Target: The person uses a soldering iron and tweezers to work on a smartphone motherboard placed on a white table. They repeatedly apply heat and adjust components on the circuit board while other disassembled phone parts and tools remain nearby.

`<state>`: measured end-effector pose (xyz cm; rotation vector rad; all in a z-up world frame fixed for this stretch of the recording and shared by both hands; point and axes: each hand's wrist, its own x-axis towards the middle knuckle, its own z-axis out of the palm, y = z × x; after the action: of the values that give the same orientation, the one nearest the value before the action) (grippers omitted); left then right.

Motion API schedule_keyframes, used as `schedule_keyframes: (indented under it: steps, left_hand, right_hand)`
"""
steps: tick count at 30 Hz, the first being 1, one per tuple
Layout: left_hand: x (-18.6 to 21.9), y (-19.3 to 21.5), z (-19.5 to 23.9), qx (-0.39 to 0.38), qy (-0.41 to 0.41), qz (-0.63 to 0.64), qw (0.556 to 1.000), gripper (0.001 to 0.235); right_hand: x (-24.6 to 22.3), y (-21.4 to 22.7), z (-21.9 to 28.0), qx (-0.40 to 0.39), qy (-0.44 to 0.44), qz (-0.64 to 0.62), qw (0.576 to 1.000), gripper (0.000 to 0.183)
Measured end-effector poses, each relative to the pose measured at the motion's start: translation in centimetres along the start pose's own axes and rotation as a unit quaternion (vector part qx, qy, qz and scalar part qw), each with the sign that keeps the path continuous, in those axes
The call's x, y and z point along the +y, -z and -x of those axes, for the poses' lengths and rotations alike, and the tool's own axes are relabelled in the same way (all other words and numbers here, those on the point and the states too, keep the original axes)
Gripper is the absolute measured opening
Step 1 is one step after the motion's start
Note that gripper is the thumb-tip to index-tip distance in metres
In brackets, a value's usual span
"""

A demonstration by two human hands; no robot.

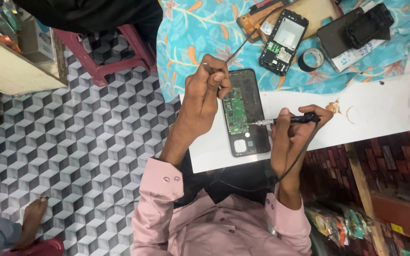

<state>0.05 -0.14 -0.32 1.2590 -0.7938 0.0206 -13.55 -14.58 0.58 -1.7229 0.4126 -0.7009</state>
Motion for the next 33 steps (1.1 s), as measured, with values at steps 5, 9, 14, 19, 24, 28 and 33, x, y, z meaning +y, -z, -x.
schedule_keyframes:
  steps: [5, 9, 14, 19, 24, 28, 33]
  left_hand:
    - [-0.13, -0.02, 0.14, 0.0, -0.001, 0.002, 1.0, 0.021]
    - [-0.47, -0.01, 0.19, -0.004, 0.001, 0.014, 1.0, 0.021]
    - [-0.64, 0.02, 0.19, 0.0, -0.011, 0.007, 1.0, 0.022]
    - [-0.64, 0.06, 0.2, -0.002, -0.011, 0.004, 1.0, 0.023]
    - [-0.22, -0.05, 0.11, 0.002, -0.005, 0.0, 1.0, 0.024]
    - [0.05, -0.02, 0.14, 0.0, -0.002, 0.005, 1.0, 0.025]
    - [0.25, -0.18, 0.15, 0.011, 0.01, 0.002, 1.0, 0.025]
  right_hand:
    - [0.11, 0.12, 0.13, -0.023, -0.01, -0.015, 1.0, 0.031]
    - [0.55, 0.31, -0.06, -0.04, -0.003, -0.033, 0.999, 0.032]
    - [0.58, 0.52, -0.03, -0.029, -0.028, -0.027, 0.999, 0.033]
    - [0.53, 0.44, 0.19, -0.014, -0.004, -0.065, 0.998, 0.032]
    - [0.32, 0.32, 0.11, 0.013, -0.013, -0.094, 0.995, 0.033]
    - [0.38, 0.32, 0.06, -0.031, -0.012, -0.038, 0.999, 0.031]
    - [0.47, 0.38, 0.08, -0.043, 0.022, 0.031, 0.998, 0.024]
